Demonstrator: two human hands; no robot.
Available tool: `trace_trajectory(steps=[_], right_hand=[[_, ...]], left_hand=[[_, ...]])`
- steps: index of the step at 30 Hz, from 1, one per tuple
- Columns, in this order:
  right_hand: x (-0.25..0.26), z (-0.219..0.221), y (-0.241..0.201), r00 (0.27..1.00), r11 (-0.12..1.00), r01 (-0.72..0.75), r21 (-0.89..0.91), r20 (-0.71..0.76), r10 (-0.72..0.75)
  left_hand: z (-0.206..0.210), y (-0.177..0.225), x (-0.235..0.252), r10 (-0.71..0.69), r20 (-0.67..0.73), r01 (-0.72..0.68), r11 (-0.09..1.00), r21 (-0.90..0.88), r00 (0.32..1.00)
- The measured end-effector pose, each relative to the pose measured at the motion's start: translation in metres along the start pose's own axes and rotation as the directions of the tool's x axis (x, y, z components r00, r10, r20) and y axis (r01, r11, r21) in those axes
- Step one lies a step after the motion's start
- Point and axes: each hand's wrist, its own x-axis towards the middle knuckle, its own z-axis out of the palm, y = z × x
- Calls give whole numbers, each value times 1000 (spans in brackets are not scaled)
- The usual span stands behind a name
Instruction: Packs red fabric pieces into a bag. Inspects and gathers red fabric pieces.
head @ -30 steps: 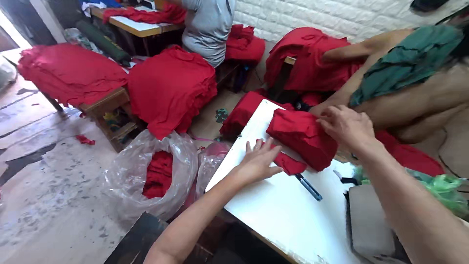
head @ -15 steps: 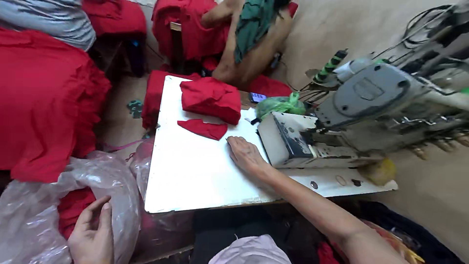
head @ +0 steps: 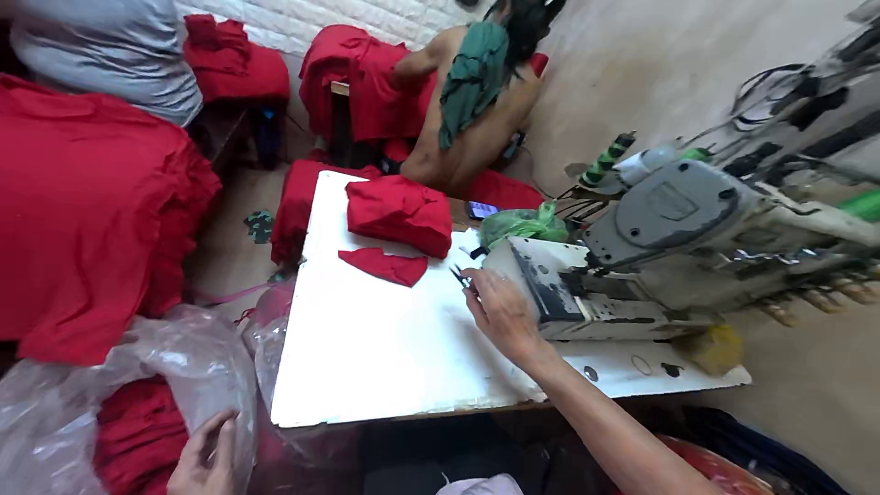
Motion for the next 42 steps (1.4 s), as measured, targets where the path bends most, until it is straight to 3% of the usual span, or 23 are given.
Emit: trace_trajectory(steps=[5,8,11,13,16,20,24,26,28,30,33,35,38,40,42], right_hand=[[4,-51,48,971,944,-233,-233,-1,240],[0,-66,64,912,890,-337,-307,129,389],[2,-70,56,865,887,-353,-297,258,430],[12,-65,45,906,947,-243,-208,301,298],[32,-38,4,944,996,82,47,316,-93],[43,16,-89,809,820,361,443,289,-512],[55,79,-160,685,583,529,617,95,-722],[65,99,-183,626,517,559,648,78,-776],[68,110,-200,622,536,591,603,82,-778],[69,111,-206,639,563,599,570,84,-765],[69,109,-207,645,585,590,556,111,-756],[71,106,-209,638,597,585,549,143,-757],[73,100,-211,620,625,558,546,226,-751],[74,97,-212,608,637,544,546,265,-748],[76,96,-213,603,647,537,541,291,-743]], left_hand=[[-6,-27,-9,-104,59,103,995,16,993],[-3,-28,-20,-210,85,202,975,94,974],[-3,-30,-27,-329,112,306,934,182,938],[-8,-31,-29,-431,125,393,886,245,893],[-9,-38,-31,-535,95,496,826,268,839],[-1,-49,-17,-537,-13,528,823,208,843],[3,-64,22,-477,-224,515,841,163,850],[2,-77,46,-502,-284,568,786,244,817],[5,-100,65,-603,-240,648,689,324,761],[18,-124,76,-705,-102,694,644,321,702],[48,-147,77,-701,201,640,709,298,684],[58,-147,82,-716,257,645,697,314,649],[49,-141,96,-714,135,696,700,160,688],[33,-144,108,-693,-80,697,714,59,716],[15,-172,119,-671,-266,702,712,28,692]])
